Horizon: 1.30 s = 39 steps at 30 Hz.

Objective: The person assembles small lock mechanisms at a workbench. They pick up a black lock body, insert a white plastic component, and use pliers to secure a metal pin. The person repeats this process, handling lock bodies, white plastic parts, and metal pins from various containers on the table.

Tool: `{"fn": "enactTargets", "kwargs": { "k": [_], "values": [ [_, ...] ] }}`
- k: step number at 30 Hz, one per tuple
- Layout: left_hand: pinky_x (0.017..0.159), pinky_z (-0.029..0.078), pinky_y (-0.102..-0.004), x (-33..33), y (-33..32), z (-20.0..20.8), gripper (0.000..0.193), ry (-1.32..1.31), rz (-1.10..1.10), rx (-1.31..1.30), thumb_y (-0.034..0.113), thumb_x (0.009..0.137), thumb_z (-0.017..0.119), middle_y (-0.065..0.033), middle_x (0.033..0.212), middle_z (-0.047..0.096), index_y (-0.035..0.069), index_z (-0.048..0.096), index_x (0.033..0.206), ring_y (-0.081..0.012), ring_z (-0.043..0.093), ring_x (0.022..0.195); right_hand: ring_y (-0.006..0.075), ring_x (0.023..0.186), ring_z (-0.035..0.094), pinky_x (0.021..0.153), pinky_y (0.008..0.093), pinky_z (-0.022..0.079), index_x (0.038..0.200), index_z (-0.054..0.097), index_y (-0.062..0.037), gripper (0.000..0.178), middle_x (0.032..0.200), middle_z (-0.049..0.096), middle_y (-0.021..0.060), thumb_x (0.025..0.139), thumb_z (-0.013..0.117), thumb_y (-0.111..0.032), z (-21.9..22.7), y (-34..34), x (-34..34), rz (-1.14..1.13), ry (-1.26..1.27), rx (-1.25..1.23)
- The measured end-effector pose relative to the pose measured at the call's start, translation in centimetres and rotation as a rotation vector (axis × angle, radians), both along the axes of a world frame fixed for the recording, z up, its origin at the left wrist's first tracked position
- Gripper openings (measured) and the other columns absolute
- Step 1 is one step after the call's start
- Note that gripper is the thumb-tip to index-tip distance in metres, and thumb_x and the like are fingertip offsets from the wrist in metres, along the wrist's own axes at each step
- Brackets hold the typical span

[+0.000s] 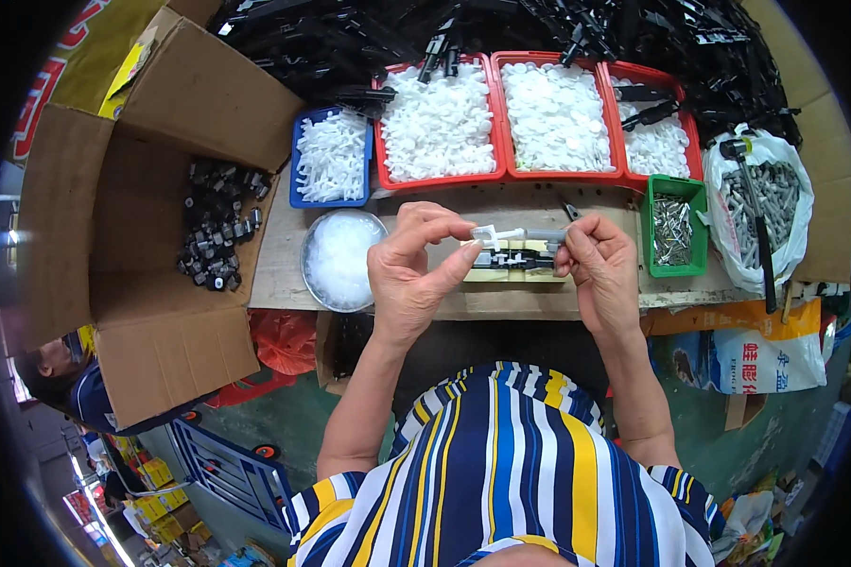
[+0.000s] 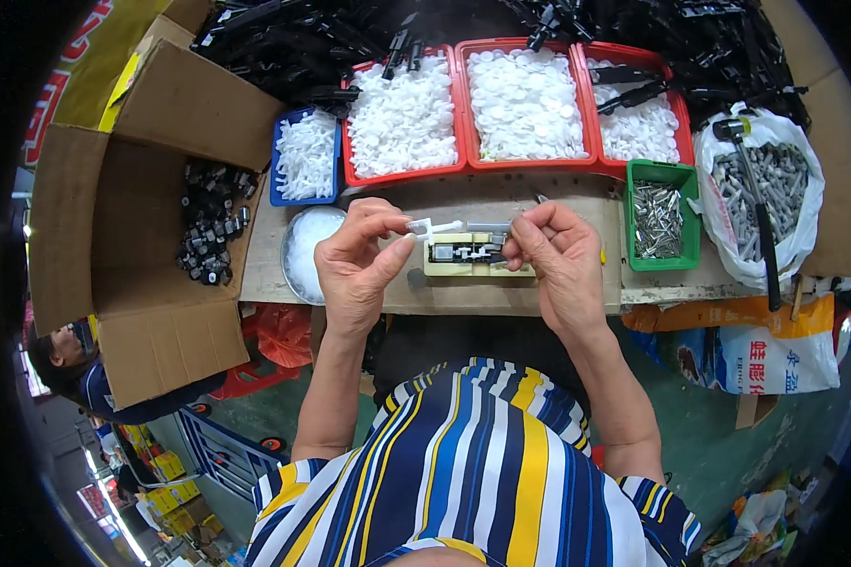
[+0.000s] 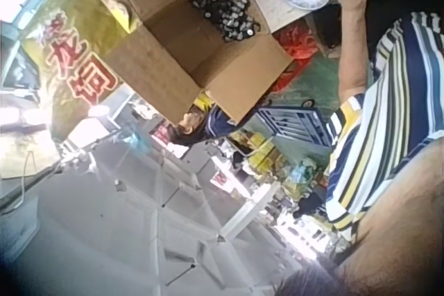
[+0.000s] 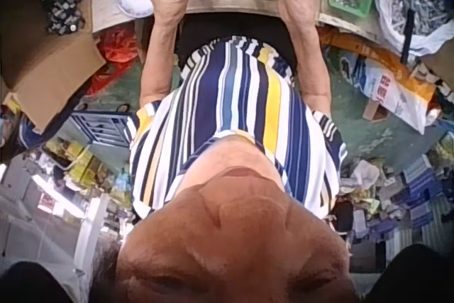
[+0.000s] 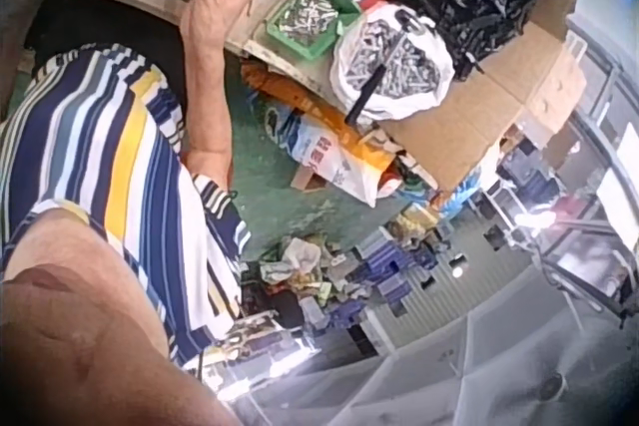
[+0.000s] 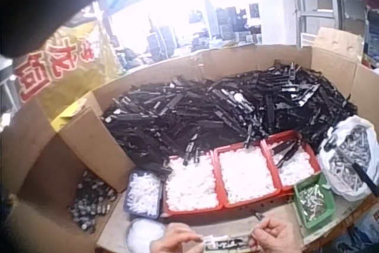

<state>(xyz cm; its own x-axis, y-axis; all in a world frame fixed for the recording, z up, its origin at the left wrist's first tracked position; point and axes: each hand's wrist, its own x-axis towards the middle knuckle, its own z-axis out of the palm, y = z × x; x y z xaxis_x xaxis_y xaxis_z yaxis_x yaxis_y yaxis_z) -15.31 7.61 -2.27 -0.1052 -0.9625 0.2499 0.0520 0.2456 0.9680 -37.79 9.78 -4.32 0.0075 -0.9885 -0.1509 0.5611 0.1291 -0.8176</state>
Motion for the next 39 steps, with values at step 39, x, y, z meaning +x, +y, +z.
{"fn": "enactTargets", "kwargs": {
  "k": [39],
  "values": [
    [0.073,0.043,-0.0366,-4.1,0.5,-4.6,0.028,-0.66,0.006,-0.158,0.007,0.073,0.082,-0.0082,0.081,0.058,0.004,0.076,0.1,-0.0247,0.053,0.08,0.002,0.065,0.056,0.057,0.0187,0.043,0.089,0.067,-0.0014,0.013,0.075,0.064,-0.0018,0.092,0.075,-0.011,-3.7,1.4,-3.1,0.043,0.524,0.115]
  ]
}}
